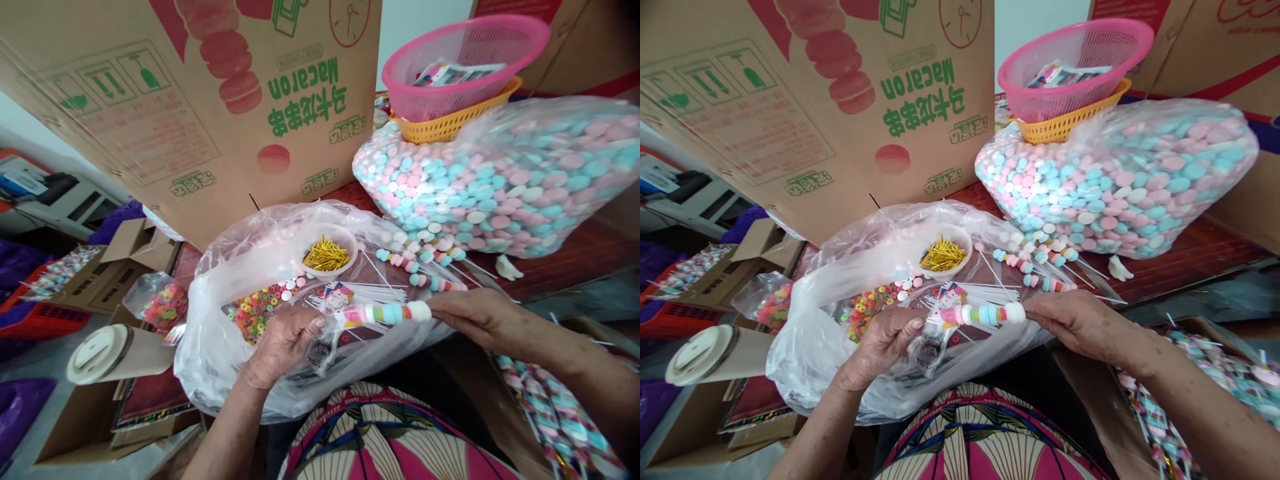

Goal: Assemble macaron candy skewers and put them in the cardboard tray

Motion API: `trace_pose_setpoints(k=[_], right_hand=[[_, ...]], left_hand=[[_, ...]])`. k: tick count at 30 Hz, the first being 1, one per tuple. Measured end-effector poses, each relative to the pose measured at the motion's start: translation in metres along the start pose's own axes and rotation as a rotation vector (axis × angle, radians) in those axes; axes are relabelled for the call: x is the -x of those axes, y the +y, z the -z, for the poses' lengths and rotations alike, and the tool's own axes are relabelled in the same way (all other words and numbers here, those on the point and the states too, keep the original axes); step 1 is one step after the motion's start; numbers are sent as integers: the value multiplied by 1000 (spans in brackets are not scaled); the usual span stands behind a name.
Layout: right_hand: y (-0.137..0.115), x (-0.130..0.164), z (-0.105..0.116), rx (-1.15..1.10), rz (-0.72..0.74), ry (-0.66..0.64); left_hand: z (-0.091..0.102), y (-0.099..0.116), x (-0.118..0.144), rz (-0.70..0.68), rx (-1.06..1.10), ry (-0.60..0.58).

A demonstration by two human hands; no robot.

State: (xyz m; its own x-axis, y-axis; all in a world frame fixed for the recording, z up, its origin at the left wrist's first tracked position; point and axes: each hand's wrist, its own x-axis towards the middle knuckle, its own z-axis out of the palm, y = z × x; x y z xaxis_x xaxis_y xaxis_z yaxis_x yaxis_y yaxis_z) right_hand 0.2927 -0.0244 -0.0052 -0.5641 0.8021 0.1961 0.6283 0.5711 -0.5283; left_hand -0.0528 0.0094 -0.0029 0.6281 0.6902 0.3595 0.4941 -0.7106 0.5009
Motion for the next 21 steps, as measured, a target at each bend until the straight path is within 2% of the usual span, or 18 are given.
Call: trace_pose_setpoints(k=[6,10,16,21], right_hand=[[6,3,-2,16,62,38],[3,4,3,-5,69,-15],[0,4,1,27,63,-22],[-5,-3,-6,-77,26,-52]], left_hand=[[-3,-4,2,20,17,-7],[-4,-4,0,12,-1,-17],[-3,6,-5,10,-147,-102],[-5,13,-10,8,-125,-157]])
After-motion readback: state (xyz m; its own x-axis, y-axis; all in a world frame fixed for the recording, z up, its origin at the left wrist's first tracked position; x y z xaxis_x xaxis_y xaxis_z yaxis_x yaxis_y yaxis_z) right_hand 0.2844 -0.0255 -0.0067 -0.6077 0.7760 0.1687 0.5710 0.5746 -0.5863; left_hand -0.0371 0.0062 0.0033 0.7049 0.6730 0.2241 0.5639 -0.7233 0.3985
